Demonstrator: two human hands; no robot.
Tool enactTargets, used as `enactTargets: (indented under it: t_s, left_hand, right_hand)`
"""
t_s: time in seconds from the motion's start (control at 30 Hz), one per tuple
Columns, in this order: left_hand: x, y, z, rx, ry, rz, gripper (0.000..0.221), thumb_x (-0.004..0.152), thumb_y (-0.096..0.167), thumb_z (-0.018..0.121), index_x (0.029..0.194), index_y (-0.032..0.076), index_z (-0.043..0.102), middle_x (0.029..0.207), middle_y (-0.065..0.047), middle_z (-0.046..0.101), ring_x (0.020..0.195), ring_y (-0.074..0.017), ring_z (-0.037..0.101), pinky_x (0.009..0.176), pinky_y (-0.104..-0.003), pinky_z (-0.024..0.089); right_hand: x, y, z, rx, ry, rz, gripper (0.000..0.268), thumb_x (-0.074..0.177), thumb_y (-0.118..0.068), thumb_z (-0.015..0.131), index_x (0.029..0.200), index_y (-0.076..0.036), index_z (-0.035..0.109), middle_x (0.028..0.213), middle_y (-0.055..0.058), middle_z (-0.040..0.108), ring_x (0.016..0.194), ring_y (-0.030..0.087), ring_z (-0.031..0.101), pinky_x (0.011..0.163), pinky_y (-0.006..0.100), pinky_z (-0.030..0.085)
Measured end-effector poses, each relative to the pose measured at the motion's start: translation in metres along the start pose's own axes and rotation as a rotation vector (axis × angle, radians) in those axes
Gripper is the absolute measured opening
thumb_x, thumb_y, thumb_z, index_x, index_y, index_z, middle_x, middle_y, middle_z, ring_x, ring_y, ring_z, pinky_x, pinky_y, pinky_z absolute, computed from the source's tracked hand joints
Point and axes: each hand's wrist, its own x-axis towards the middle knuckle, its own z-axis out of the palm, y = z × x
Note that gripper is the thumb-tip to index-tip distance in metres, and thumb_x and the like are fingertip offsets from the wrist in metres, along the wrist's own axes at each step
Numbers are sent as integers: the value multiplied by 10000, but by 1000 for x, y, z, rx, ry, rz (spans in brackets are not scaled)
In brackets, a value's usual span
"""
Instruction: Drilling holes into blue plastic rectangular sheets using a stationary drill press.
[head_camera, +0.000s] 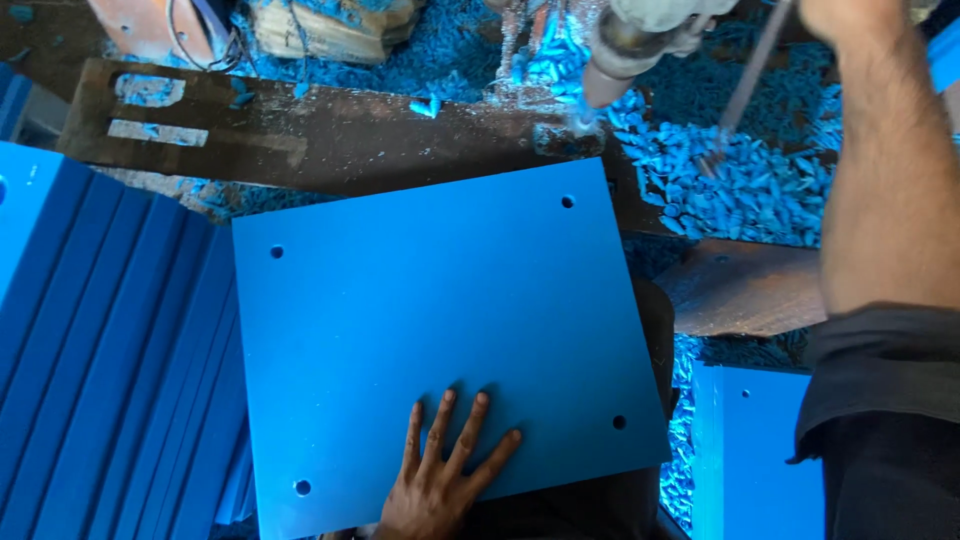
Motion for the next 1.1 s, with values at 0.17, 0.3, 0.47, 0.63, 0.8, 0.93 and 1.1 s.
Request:
enactTargets:
  t_s: [0.17,0.3,0.47,0.63,0.8,0.93,1.1]
  left_hand:
    - [12,-6,-7,80,-40,52,663,968,277,512,1594,298,296,1649,-209,197,1486,-502,180,1118,-764,152]
    - [32,-6,-13,37,-28,57,692,941,217,545,1593,267,318,1641,-236,206,1470,-530,206,1096,-773,186]
    - [62,-12,-14,158,-30,82,788,872,78,572,1596,280,334,1644,-245,213,1478,-532,235,1113,-751,239]
    - [85,-19,-14,106,-60,86,813,858,61,593,1597,263,321,1643,-260,200,1479,-548,209,1110,-765,226]
    - [98,-21,-37,134,-101,89,833,815,79,638,1573,270,352,1632,-257,221,1477,-528,207,1109,-751,219]
    - [107,-35,-68,-198,-22,32,695,763,340,774,1404,183,558,1542,-210,403,1425,-448,351,1131,-651,290]
    - [143,-94,-55,-308,84,-157,617,841,466,770,1350,140,647,1478,-167,542,1336,-380,515,1111,-537,427]
  right_hand:
    - [-11,-47,-1,34,98,-123,279,1194,-168,529,982,1,596,828,105,623,837,339,655,858,482,513]
    - [-45,-95,-22,203,37,165,341,1209,-202,568,947,14,596,803,139,650,753,334,683,702,443,536]
    - [-55,-90,-15,209,57,267,353,1211,-183,548,915,-2,615,783,118,690,737,312,696,651,432,511]
    - [-55,-94,-16,252,43,305,360,1210,-195,542,913,-1,601,752,109,666,705,294,683,628,420,500]
    - [-52,-98,-17,261,28,357,374,1218,-222,538,921,-1,586,723,104,641,682,283,667,607,414,477]
    - [-53,-100,-16,312,24,393,374,1228,-230,543,939,2,593,748,98,630,660,255,656,580,398,464]
    - [-54,-96,-12,292,40,376,346,1205,-217,532,951,6,607,773,88,636,662,236,649,580,392,462]
